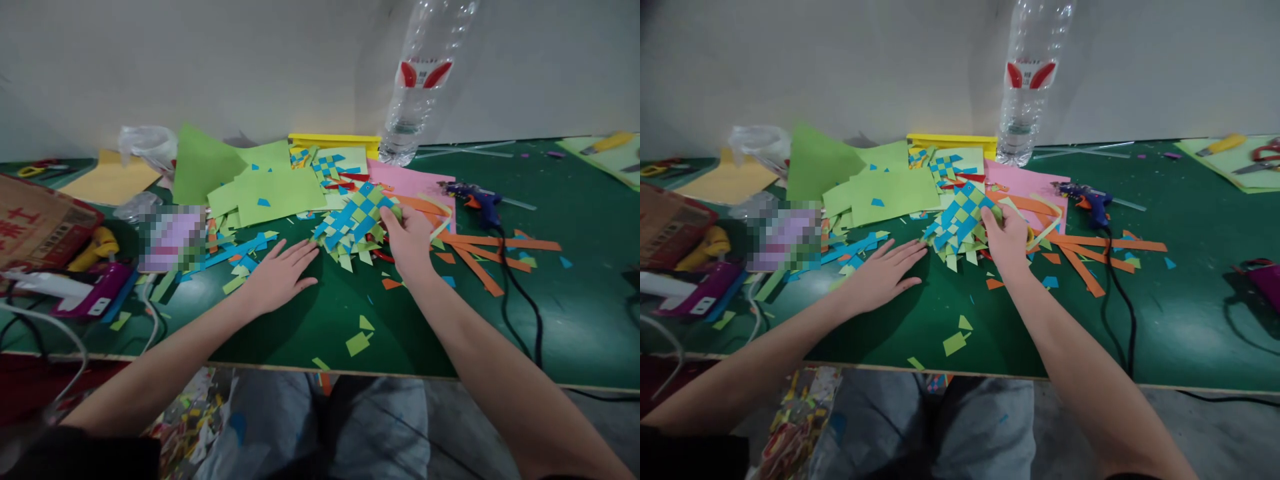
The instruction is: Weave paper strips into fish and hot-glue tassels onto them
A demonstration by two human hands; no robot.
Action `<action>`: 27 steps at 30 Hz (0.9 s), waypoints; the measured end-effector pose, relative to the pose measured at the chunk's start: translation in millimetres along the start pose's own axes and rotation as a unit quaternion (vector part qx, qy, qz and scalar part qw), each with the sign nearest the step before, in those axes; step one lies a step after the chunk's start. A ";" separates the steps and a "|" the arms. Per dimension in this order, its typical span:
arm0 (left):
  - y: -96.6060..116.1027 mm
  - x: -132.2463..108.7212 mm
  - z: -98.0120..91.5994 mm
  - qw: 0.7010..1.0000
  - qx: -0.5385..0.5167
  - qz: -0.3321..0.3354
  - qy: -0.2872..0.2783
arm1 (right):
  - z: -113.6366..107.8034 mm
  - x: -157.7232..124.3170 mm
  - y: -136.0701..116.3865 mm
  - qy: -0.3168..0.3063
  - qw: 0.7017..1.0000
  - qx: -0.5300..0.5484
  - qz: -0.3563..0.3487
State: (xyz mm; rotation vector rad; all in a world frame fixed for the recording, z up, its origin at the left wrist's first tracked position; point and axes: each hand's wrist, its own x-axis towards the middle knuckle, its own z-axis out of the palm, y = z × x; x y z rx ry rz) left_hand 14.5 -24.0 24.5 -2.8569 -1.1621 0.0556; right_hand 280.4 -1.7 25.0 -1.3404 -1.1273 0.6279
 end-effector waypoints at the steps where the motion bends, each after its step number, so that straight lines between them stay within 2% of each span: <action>1: -5.8 -1.7 0.2 1.000 0.004 -0.013 0.004 | 0.0 -0.4 -1.2 -0.003 1.000 -0.007 -0.004; 9: -47.8 -18.2 5.2 0.994 0.012 -0.100 0.030 | -0.5 -0.8 -1.5 -0.010 1.000 -0.018 -0.007; 17: -55.5 -23.3 6.3 0.989 0.016 -0.111 0.093 | -0.3 1.6 -0.2 -0.011 0.999 -0.033 -0.014; 27: -78.4 -31.9 7.3 0.985 0.030 -0.131 0.109 | -0.5 0.3 -0.7 -0.013 0.999 -0.032 -0.031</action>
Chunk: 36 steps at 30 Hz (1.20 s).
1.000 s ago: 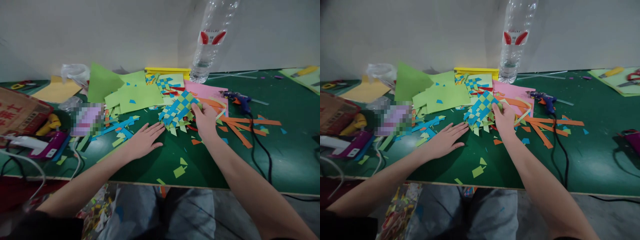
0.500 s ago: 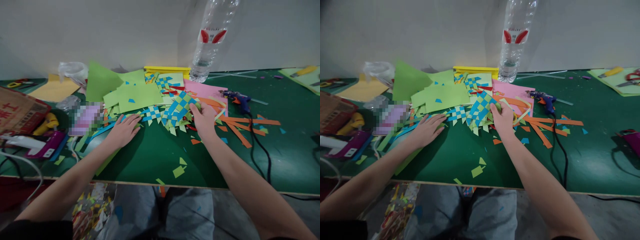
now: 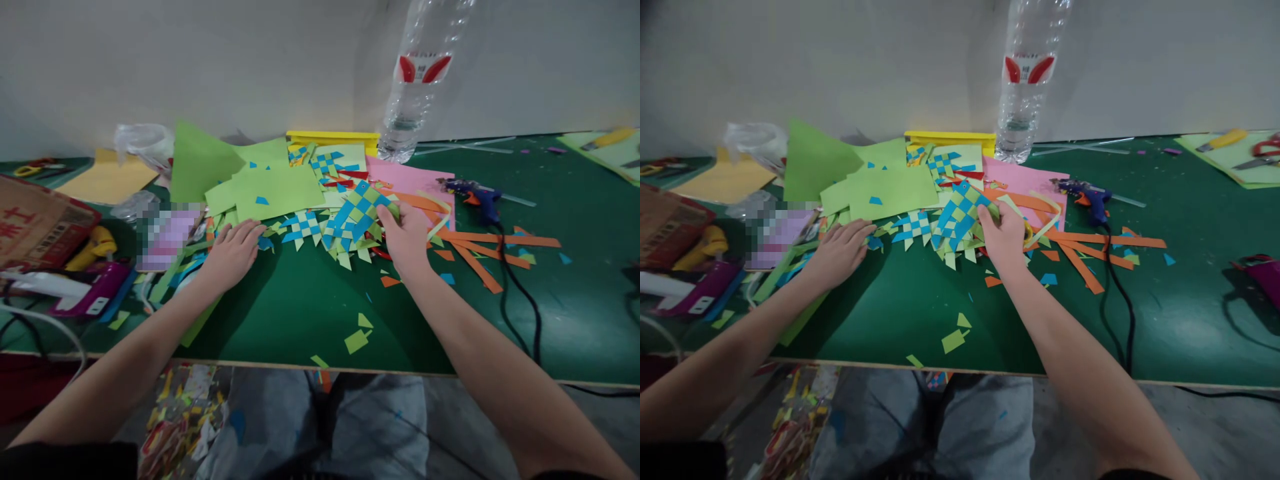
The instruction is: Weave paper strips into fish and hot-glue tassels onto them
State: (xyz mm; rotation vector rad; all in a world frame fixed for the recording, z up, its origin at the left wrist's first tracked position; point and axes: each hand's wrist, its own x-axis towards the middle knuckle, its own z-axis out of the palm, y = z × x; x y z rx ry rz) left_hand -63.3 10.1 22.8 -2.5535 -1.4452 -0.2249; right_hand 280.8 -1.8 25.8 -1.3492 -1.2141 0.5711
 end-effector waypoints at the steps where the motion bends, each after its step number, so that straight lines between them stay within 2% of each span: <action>1: -0.7 0.2 -2.0 1.000 0.003 -0.001 0.006 | -0.2 -0.3 -1.1 0.001 1.000 -0.003 -0.002; 5: 9.7 5.6 -11.1 0.999 0.018 0.027 0.009 | -0.8 -1.4 -5.6 0.009 1.000 -0.025 -0.012; 11: 49.1 16.3 -12.6 0.996 -0.008 0.079 -0.037 | -1.3 -1.9 -4.8 0.013 0.996 -0.072 -0.049; 16: 64.8 7.1 -17.4 0.995 0.015 0.086 -0.040 | -0.6 -3.2 -4.5 0.008 0.995 -0.083 -0.055; 23: 82.6 -8.6 -25.4 0.992 -0.007 0.116 -0.046 | -0.2 -3.4 -6.4 0.003 0.995 -0.085 -0.051; 28: 73.4 6.4 -24.4 0.996 -0.039 0.072 -0.033 | -0.1 -4.3 -6.7 0.002 0.995 -0.089 -0.053; 33: 49.0 40.9 -8.7 0.993 -0.085 0.055 -0.059 | 0.7 -5.0 -4.8 -0.004 0.995 -0.088 -0.051; 36: 41.8 59.5 -2.1 0.990 -0.100 0.053 -0.086 | 1.2 -4.7 -4.5 -0.003 0.994 -0.095 -0.047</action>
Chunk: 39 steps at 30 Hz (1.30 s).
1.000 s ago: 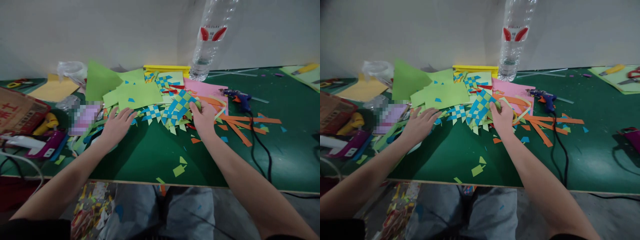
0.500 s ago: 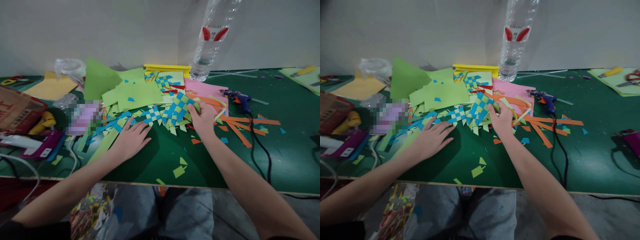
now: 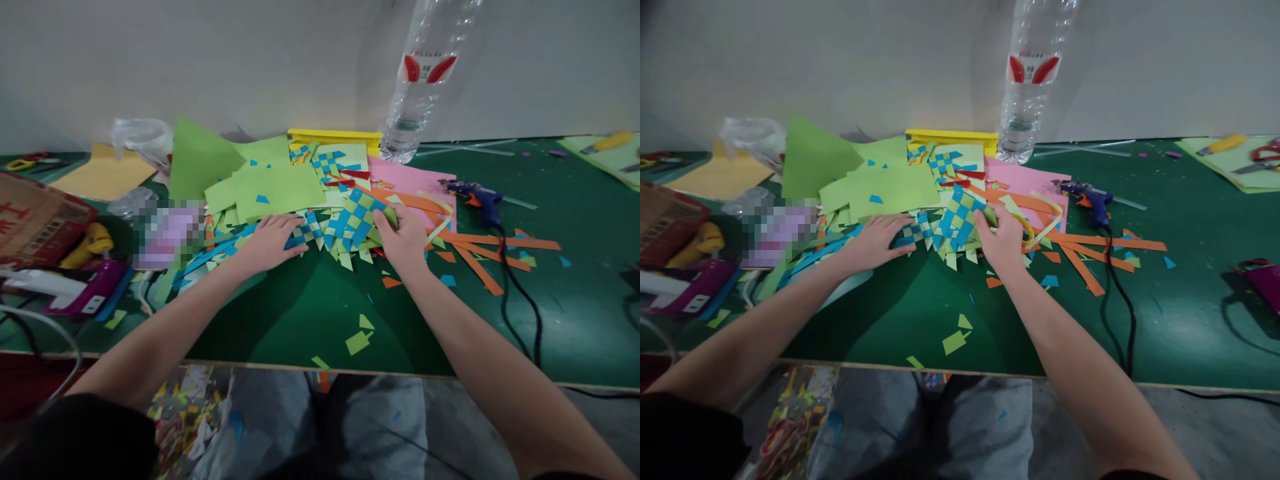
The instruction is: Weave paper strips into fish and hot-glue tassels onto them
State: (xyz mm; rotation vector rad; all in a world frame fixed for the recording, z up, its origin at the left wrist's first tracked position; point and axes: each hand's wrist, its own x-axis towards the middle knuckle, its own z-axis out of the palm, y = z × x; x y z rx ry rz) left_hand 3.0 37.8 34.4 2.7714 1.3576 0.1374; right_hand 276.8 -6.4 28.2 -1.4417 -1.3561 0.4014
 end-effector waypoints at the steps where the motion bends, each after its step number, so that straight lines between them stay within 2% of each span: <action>1: -1.6 4.7 -0.5 1.000 -0.004 -0.004 -0.009 | 0.1 0.2 -0.2 0.003 1.000 -0.003 0.002; 5: -5.4 16.7 -3.6 0.998 -0.050 -0.033 -0.012 | -0.1 0.4 -1.3 0.004 1.000 -0.005 0.006; 8: -9.3 21.3 -2.5 0.989 -0.140 -0.050 0.010 | -0.9 0.1 -2.4 -0.003 1.000 0.002 0.004; 12: -13.6 24.6 -1.9 0.961 -0.253 -0.082 0.078 | -1.7 -0.1 -3.7 -0.002 1.000 0.004 0.003; 17: -8.5 20.3 -13.7 0.915 -0.358 -0.144 0.113 | -1.7 0.1 -2.0 0.003 1.000 -0.004 -0.005; 20: -4.9 10.7 -19.5 0.887 -0.394 -0.178 0.164 | -1.4 0.3 0.4 0.007 1.000 -0.006 -0.013; 22: -4.5 0.5 -20.0 0.880 -0.391 -0.191 0.191 | -1.1 0.5 1.5 0.011 1.000 -0.005 -0.013; 25: -5.1 -20.7 -17.6 0.902 -0.336 -0.187 0.198 | -0.8 0.9 1.4 0.009 1.000 -0.008 -0.012; 30: -1.8 -59.0 -17.2 0.945 -0.252 -0.178 0.108 | -1.0 0.4 -0.5 0.001 1.000 -0.018 -0.009; 33: 1.8 -71.9 -19.4 0.963 -0.189 -0.161 0.104 | -1.3 -0.2 -0.9 0.001 1.000 -0.022 -0.009; 36: 6.6 -78.2 -18.8 0.982 -0.119 -0.083 0.117 | -1.6 -0.2 -1.5 -0.003 1.000 -0.020 -0.011; 39: 12.8 -83.8 -13.3 0.995 -0.066 0.021 0.077 | -1.8 -0.1 -2.3 -0.013 1.000 -0.006 -0.005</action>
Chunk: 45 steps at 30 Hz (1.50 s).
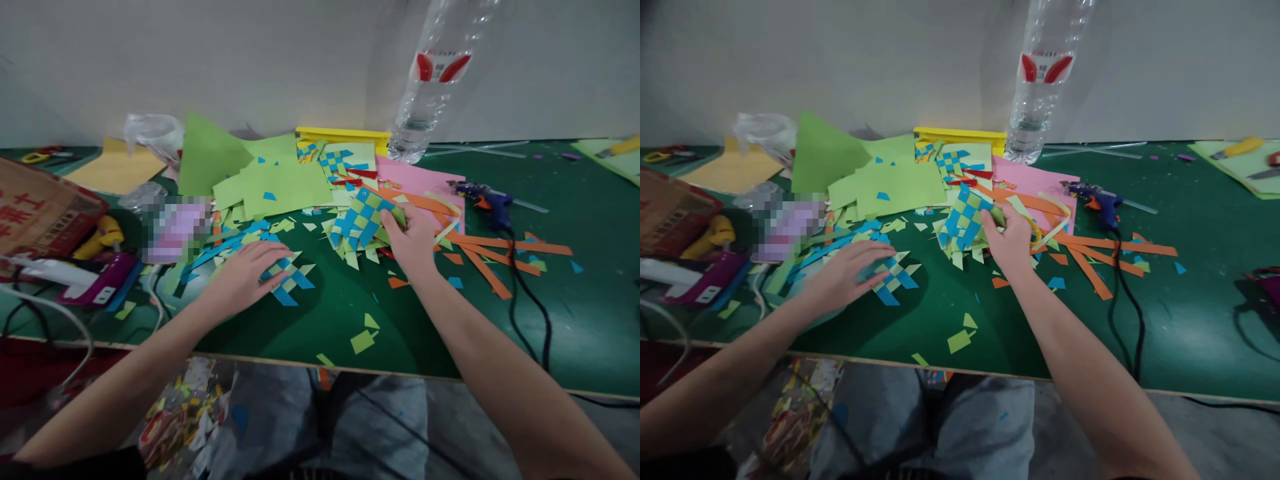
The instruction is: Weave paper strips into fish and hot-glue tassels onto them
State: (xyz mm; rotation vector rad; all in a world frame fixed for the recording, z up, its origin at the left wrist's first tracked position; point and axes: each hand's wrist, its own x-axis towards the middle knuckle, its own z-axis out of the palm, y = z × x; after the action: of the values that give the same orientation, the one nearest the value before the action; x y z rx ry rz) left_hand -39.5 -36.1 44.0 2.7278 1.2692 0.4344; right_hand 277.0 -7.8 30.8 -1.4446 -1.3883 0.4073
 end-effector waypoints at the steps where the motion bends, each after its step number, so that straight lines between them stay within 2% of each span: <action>1: 1.6 -2.6 2.7 0.999 0.009 0.029 -0.027 | 0.0 -0.1 -0.1 -0.005 1.000 0.004 0.002; 4: 3.2 -10.9 11.4 0.993 0.028 0.067 -0.094 | 0.3 -0.6 0.1 -0.021 1.000 0.009 0.004; 7: -0.9 -18.2 17.1 0.991 0.037 0.049 -0.122 | 0.5 -1.0 -0.1 -0.031 0.999 0.008 0.004; 13: -16.9 -26.5 12.6 0.988 0.048 0.028 -0.146 | 0.3 -0.5 -3.4 -0.028 1.000 0.003 0.002; 16: -25.5 -29.5 7.8 0.987 0.054 0.028 -0.148 | 0.3 0.6 -0.2 -0.003 1.000 0.013 0.006; 21: -39.1 -31.3 2.3 0.988 0.033 0.021 -0.148 | 0.5 4.7 12.0 0.053 0.991 0.117 0.044; 25: -44.2 -28.3 -2.3 0.988 0.026 0.018 -0.151 | 1.0 6.9 14.9 0.054 0.975 0.202 0.071; 28: -43.1 -21.5 -6.9 0.991 0.026 0.020 -0.128 | 2.1 6.5 12.4 0.030 0.971 0.227 0.064; 32: -34.8 -1.7 -11.6 0.998 0.031 0.036 -0.045 | 4.4 3.7 7.3 -0.009 0.974 0.211 0.086; 37: -27.0 27.9 -6.3 0.999 0.029 0.035 0.020 | 6.4 -1.9 2.1 -0.096 0.970 0.201 0.098; 40: -35.3 33.6 3.1 0.998 0.037 0.012 0.058 | 8.2 -5.7 -2.1 -0.125 0.976 0.165 0.064; 45: -55.9 27.0 14.5 0.995 0.056 -0.029 0.075 | 18.9 -16.5 -17.2 -0.171 0.980 0.100 0.005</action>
State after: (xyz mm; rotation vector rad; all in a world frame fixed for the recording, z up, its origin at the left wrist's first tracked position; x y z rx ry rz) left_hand -59.6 21.1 24.2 2.7867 1.4472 0.5905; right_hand 248.3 -17.8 30.8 -1.2547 -1.5608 0.8089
